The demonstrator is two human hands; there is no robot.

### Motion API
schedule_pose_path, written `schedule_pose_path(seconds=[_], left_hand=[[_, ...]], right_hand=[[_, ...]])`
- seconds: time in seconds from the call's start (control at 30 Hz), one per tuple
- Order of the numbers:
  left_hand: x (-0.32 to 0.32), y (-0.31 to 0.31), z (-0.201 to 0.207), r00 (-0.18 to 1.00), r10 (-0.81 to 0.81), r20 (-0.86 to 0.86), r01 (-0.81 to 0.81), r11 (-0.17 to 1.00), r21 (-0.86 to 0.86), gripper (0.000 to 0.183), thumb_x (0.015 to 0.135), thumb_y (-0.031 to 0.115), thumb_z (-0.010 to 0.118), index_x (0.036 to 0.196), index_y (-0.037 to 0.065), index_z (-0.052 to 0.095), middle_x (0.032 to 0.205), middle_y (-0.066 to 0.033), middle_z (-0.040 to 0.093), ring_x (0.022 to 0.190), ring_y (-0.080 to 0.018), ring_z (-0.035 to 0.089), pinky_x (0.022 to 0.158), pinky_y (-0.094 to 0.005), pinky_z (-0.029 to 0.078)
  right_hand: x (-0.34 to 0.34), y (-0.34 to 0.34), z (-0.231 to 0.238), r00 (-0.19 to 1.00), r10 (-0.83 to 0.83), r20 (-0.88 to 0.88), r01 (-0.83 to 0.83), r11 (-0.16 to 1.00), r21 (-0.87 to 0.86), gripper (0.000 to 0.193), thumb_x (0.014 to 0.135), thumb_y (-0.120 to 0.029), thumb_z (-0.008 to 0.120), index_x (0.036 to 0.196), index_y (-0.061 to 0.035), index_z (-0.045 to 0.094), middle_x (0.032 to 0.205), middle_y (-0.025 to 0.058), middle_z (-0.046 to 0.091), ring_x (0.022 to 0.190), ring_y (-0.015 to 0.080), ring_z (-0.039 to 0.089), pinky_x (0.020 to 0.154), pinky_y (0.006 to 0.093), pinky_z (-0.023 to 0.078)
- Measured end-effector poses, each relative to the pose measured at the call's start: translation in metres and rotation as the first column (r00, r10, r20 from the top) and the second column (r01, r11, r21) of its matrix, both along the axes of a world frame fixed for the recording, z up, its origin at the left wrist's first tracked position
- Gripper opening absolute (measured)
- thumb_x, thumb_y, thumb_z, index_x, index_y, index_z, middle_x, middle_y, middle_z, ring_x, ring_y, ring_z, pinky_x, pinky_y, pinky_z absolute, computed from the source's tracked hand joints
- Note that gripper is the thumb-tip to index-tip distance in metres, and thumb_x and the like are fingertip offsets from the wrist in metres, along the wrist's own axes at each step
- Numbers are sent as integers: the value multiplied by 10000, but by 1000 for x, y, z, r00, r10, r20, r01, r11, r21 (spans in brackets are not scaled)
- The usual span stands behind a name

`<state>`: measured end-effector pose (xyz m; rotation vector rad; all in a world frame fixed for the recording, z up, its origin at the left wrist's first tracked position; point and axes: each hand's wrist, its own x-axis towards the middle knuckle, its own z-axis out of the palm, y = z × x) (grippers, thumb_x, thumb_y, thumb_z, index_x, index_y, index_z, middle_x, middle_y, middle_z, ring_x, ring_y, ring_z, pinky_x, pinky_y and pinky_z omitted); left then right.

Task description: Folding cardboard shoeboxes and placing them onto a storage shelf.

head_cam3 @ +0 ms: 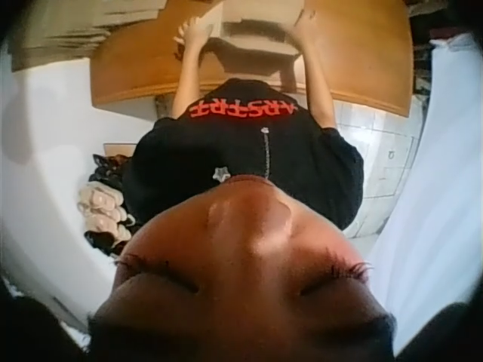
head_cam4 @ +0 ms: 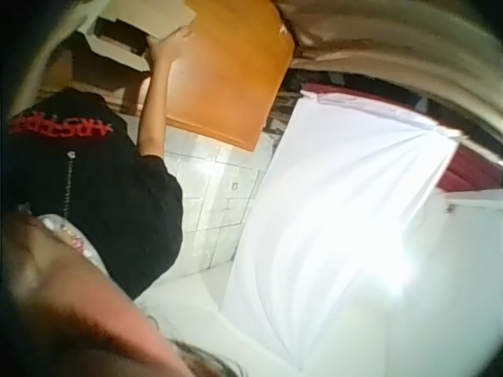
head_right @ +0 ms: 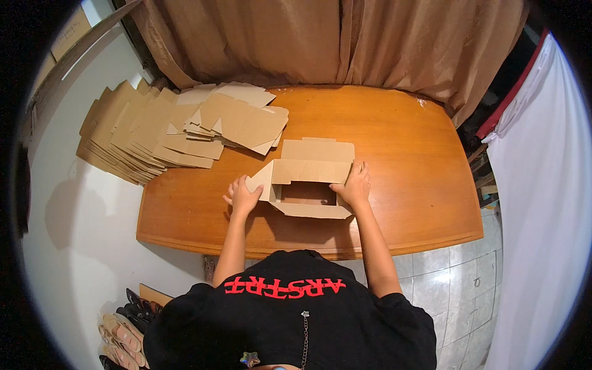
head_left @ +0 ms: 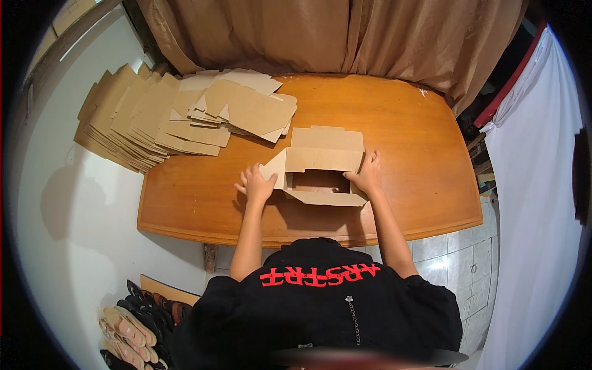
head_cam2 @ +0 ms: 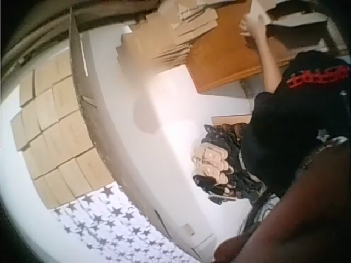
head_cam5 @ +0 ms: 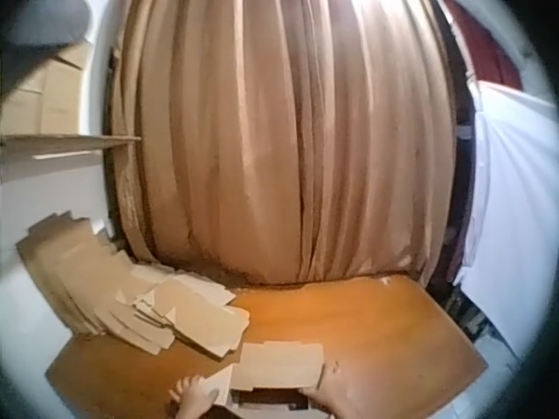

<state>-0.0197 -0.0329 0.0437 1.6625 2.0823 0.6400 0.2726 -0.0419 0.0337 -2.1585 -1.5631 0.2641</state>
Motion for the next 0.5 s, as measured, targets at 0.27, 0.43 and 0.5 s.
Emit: schedule_pose_path(seconds=[0.27, 0.43, 0.5], left_hand=[[19, -4, 8, 906, -278, 319, 171, 930, 325, 470, 752, 366, 623, 1077, 29, 588, 1109, -165, 576, 1065, -269, 528, 881, -328, 418], [49, -16, 15, 773, -633, 27, 628, 771, 104, 560, 751, 476, 581, 1091, 32, 595, 1212, -99, 534, 1204, -251, 421, 1041, -533, 141], [50, -15, 4, 765, -644, 19, 641, 764, 74, 594, 744, 510, 568, 1099, 35, 594, 1237, -95, 516, 1231, -241, 389, 1027, -575, 59]], right_hand=[[2, 4, -8, 993, 113, 17, -113, 992, 53, 896, 573, -342, 775, 1290, -41, 331, 1333, 284, 250, 1154, 426, 382, 895, 466, 396], [6, 7, -21, 990, 126, 55, -131, 987, 97, 858, 601, -348, 750, 1287, -40, 338, 1322, 284, 275, 1124, 427, 410, 880, 456, 409], [6, 8, -23, 990, 125, 68, -132, 985, 110, 852, 605, -353, 745, 1286, -39, 341, 1316, 286, 285, 1113, 429, 419, 875, 454, 413]])
